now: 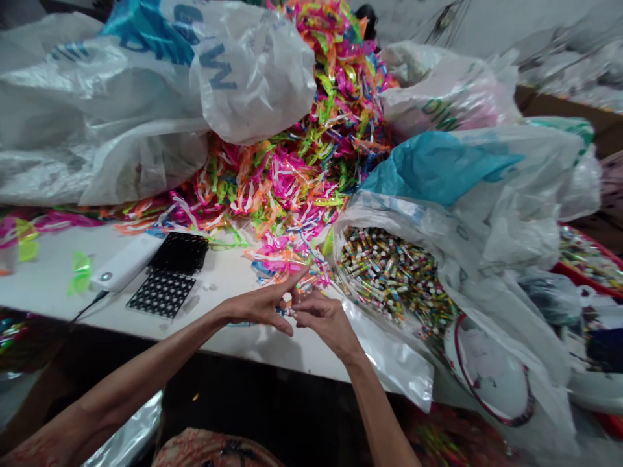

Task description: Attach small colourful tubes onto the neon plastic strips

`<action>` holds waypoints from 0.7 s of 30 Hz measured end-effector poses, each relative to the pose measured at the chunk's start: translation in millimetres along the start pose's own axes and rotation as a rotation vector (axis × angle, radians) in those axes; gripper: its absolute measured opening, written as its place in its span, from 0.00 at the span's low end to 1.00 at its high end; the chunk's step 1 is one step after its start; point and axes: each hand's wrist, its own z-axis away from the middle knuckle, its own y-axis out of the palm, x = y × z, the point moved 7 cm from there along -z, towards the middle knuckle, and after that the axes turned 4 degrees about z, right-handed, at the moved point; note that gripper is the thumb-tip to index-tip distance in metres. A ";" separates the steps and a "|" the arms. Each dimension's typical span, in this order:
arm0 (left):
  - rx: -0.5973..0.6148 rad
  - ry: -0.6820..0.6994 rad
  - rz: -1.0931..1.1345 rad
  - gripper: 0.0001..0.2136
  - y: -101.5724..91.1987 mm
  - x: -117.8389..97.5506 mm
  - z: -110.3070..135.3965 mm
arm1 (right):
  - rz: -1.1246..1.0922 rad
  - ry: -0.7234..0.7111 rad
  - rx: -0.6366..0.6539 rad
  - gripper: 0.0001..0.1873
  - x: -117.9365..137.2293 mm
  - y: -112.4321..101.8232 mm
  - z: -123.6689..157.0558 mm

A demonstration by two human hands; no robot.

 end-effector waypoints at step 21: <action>-0.988 -0.049 0.351 0.11 -37.1 35.5 1.3 | -0.355 0.270 -0.098 0.18 -36.3 53.8 -3.5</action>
